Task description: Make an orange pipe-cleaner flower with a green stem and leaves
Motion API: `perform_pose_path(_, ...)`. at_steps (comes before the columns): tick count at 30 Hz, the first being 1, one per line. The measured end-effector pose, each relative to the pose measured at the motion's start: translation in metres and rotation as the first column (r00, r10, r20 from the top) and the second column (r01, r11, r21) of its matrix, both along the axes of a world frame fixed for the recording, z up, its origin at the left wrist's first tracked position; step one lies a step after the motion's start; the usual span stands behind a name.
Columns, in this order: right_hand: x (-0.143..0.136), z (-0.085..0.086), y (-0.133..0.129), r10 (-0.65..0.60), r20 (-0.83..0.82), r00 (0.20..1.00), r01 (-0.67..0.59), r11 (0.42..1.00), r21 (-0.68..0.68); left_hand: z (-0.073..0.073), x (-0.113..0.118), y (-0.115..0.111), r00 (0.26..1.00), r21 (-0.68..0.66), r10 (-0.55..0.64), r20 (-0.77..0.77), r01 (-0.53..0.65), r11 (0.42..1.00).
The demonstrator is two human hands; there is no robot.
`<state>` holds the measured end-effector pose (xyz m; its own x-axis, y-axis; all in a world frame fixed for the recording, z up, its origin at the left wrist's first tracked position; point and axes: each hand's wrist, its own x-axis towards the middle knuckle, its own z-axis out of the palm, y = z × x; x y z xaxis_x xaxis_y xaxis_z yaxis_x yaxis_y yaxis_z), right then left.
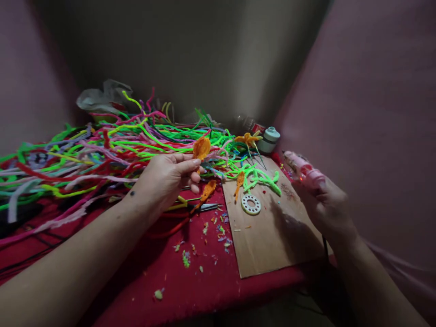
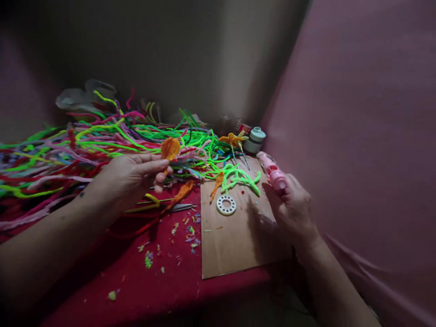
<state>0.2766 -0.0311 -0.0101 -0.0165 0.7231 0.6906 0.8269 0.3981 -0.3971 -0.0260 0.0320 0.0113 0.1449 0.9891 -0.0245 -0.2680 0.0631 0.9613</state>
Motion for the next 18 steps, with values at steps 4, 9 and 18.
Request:
perform_pose_path(4, 0.024, -0.013, -0.022, -0.293, 0.298, 0.908, 0.359, 0.912, -0.198, 0.001, 0.001, -0.003, 1.0, -0.002, -0.007, -0.011, 0.007, 1.0)
perform_pose_path(9, 0.029, -0.023, -0.032, -0.357, 0.543, 0.76, 0.571, 0.766, -0.295, 0.0, 0.002, -0.003, 0.999, -0.01, -0.05, -0.01, 0.05, 0.999)
perform_pose_path(18, 0.023, -0.016, -0.019, -0.26, 0.661, 0.704, 0.563, 0.771, -0.297, 0.002, 0.001, -0.004, 0.999, 0.029, -0.014, -0.032, 0.015, 0.999)
